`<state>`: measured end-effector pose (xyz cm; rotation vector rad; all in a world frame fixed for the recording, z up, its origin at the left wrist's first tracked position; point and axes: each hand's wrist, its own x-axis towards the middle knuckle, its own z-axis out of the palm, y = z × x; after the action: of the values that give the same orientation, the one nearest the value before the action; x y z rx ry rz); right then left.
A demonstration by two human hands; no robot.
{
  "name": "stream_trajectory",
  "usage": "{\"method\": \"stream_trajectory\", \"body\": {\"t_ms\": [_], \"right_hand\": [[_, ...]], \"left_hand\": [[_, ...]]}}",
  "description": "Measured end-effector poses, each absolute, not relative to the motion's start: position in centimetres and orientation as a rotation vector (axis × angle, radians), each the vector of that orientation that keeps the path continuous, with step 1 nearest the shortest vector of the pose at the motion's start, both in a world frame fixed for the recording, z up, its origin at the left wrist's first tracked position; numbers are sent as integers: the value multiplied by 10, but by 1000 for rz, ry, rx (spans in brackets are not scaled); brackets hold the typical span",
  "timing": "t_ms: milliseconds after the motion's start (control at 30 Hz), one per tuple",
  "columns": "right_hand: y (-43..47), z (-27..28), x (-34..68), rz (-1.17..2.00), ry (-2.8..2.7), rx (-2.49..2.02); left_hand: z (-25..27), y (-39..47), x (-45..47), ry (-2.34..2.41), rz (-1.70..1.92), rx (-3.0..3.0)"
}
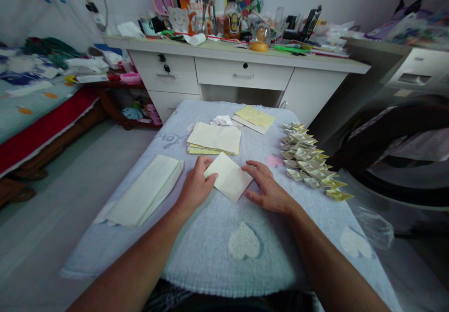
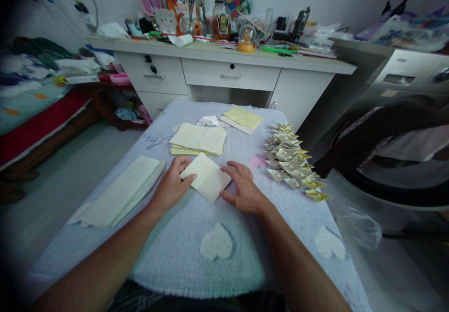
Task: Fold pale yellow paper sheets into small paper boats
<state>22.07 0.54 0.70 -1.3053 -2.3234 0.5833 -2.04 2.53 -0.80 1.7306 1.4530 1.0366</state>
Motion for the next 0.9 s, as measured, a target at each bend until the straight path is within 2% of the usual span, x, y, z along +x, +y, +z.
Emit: {"method": "stream_trajectory", "body": {"t_ms": [167, 467, 900], "right_hand": [[-3, 17, 211, 391, -2392, -1247], [-10, 15, 194, 24, -2583, -1206], [-7, 19, 189, 131, -2635, -965]], "left_hand": [[-4, 28, -20, 1298, 1179, 1462], [-5, 32, -14, 1281, 1100, 1319], [-9, 31, -4, 976, 1137, 1173]]}}
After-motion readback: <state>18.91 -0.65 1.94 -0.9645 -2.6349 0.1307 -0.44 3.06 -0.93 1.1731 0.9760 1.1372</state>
